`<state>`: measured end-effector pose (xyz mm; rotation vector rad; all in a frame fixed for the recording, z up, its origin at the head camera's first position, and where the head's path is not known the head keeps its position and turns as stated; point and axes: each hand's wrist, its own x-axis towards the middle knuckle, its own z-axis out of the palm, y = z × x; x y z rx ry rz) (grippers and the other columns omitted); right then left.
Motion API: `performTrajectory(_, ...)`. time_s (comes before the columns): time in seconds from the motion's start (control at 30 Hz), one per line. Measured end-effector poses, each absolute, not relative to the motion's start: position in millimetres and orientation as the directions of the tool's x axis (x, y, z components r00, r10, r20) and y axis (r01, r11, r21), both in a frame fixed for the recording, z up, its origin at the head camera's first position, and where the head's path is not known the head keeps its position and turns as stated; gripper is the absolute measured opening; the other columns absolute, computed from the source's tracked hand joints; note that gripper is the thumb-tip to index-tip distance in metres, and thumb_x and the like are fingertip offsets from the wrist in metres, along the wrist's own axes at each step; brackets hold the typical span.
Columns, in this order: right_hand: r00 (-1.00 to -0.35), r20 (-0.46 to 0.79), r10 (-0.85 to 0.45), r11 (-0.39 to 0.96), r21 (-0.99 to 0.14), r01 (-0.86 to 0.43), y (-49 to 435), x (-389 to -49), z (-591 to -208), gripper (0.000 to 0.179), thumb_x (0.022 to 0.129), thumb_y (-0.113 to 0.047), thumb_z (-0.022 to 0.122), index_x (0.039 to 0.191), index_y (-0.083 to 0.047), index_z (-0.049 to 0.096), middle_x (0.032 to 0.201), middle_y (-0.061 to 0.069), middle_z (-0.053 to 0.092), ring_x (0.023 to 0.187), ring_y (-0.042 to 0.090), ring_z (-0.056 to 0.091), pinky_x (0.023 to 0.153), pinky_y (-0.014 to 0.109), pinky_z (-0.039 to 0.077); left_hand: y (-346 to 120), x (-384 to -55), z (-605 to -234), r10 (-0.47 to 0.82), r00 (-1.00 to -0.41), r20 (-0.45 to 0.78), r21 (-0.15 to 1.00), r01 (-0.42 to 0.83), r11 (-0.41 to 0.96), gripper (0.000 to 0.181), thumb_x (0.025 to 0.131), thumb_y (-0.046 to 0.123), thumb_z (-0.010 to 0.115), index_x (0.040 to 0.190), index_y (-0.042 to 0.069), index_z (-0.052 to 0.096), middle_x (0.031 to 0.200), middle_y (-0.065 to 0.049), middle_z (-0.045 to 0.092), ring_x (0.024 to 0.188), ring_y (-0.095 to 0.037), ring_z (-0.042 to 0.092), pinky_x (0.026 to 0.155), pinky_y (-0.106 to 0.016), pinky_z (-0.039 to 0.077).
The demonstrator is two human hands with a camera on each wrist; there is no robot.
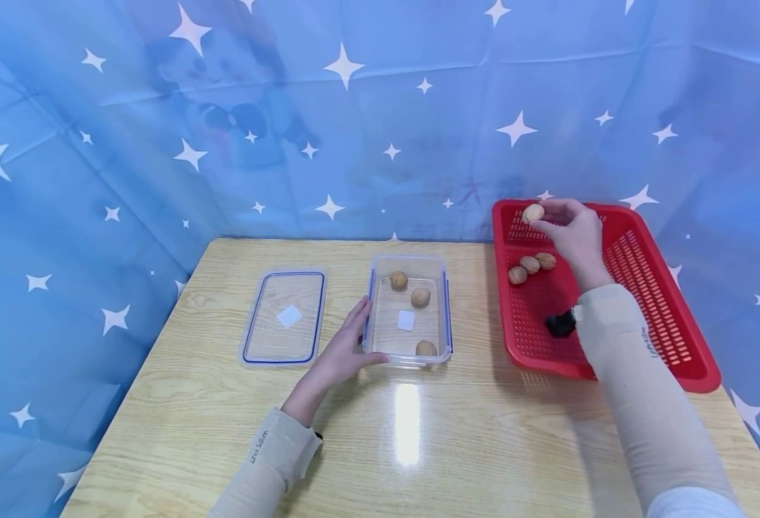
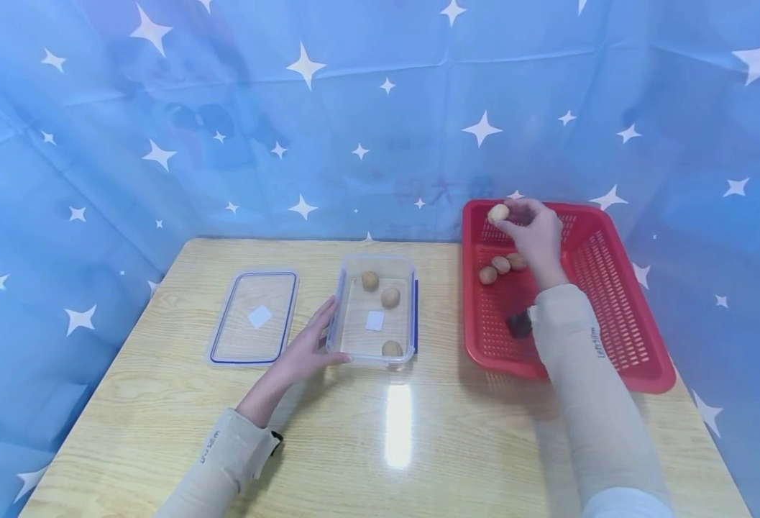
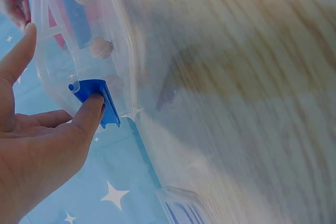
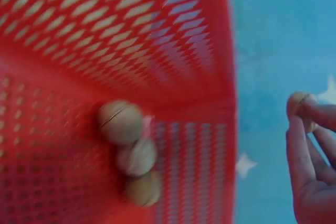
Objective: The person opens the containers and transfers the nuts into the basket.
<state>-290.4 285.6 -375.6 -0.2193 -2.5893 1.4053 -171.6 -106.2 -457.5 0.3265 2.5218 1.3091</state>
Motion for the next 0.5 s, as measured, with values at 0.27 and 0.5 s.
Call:
performTrajectory(0.27,-0.974,-0.052,0.222,0.572,-0.802,0.173,311,-292,-407,0.056,0.099,-0.038,0.059,0.146,-0.009,0.049,0.143,0.018,0.051,0.126,0.028,0.051,0.108,0.049,0.049,-106,-172,-459,0.323,-0.935,-0.148,0.824,0.064,0.563,0.102,0.084,0.024,0.080,0.161,0.011,0.014,0.170,-0.002,0.004,0.155,-0.034,0.013,0.125,-0.054,0.020)
performTrajectory(0.5,-0.972,-0.160,0.172,0.566,-0.792,0.230,331,-294,-425,0.058,0.100,-0.032,0.060,0.148,-0.004,0.043,0.147,0.025,0.044,0.133,0.041,0.041,0.109,0.057,0.045,-106,-173,-460,0.321,-0.936,-0.146,0.825,0.064,0.561,0.102,0.084,0.024,0.080,0.161,0.011,0.015,0.170,-0.004,0.005,0.155,-0.035,0.013,0.125,-0.054,0.020)
